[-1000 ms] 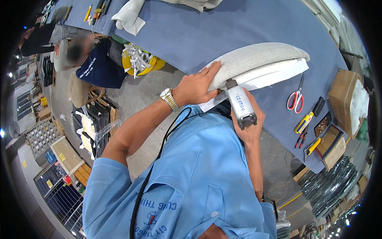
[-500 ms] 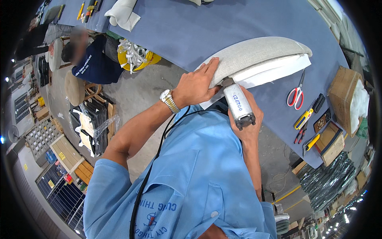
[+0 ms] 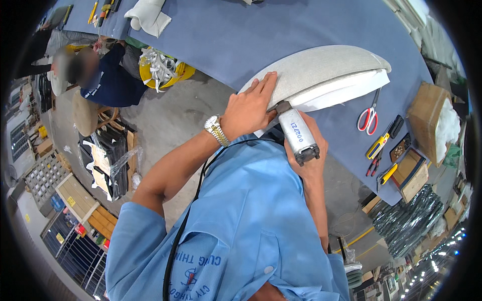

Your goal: The person assembles a white cushion by folding and stapling fabric edges, then trimming excess material with a utility knife and scissors. They handle the cushion repeatedly, adjusting and securing the fabric before placing it on the table.

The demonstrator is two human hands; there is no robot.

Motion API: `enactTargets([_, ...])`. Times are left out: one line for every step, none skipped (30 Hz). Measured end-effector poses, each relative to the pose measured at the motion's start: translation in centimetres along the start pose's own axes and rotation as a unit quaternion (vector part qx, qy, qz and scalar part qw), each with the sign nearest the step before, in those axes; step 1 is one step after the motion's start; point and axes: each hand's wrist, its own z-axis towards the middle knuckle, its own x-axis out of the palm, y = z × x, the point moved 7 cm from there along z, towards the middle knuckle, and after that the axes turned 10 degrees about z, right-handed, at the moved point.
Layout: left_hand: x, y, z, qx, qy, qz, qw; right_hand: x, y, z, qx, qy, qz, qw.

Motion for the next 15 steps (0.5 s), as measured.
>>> enactTargets([-0.2,0.2,0.1,0.0,0.007,-0.005,1.0,0.1,0.3,-0.1,-0.025,0.003,0.001,1.0])
enactTargets([-0.5,0.3,0.2,0.0,0.013,-0.01,1.0,0.1,0.4,-0.2,-0.041,-0.001,-0.005,0.999])
enactTargets([-0.7,0.4,0.2,0.001,0.02,-0.014,1.0,0.2,0.4,-0.3,-0.057,-0.005,-0.01,0.998])
enactTargets([-0.7,0.5,0.2,-0.002,0.028,-0.01,1.0,0.2,0.5,-0.4,-0.074,-0.01,-0.017,0.997])
enactTargets([-0.7,0.5,0.1,-0.005,0.037,-0.006,0.999,0.3,0.2,-0.5,-0.069,-0.01,-0.019,0.997])
enactTargets([-0.7,0.6,0.1,-0.008,0.045,-0.002,0.999,0.4,0.1,-0.8,-0.064,-0.01,-0.02,0.998])
enactTargets([-0.7,0.5,0.0,-0.004,0.041,-0.008,0.999,0.3,0.0,-1.1,-0.054,-0.01,-0.025,0.998])
enactTargets([-0.7,0.5,0.0,0.001,0.038,-0.014,0.999,0.4,0.1,-1.2,-0.031,-0.009,-0.024,0.999])
enactTargets([-0.7,0.6,0.0,0.005,0.034,-0.02,0.999,0.5,0.1,-1.3,-0.008,-0.009,-0.023,1.0])
enactTargets([-0.4,0.6,-0.1,0.01,0.024,-0.02,0.999,0.5,0.1,-1.2,0.015,-0.005,-0.023,1.0])
enactTargets([0.0,0.6,-0.2,0.014,0.014,-0.02,1.0,0.4,0.5,-1.3,0.003,0.003,-0.037,0.999])
enactTargets([0.1,0.5,-0.2,0.018,0.004,-0.02,1.0,0.4,0.7,-1.5,-0.009,0.012,-0.05,0.999])
enactTargets([0.3,0.4,-0.4,0.018,-0.002,-0.014,1.0,0.5,0.6,-1.8,-0.018,0.02,-0.062,0.998])
enactTargets([0.5,0.1,-0.4,0.018,-0.007,-0.008,1.0,0.4,0.3,-1.8,-0.019,0.014,-0.054,0.998])
enactTargets([0.6,-0.2,-0.4,0.016,-0.012,-0.002,1.0,0.2,-0.2,-1.5,-0.02,0.008,-0.046,0.999])
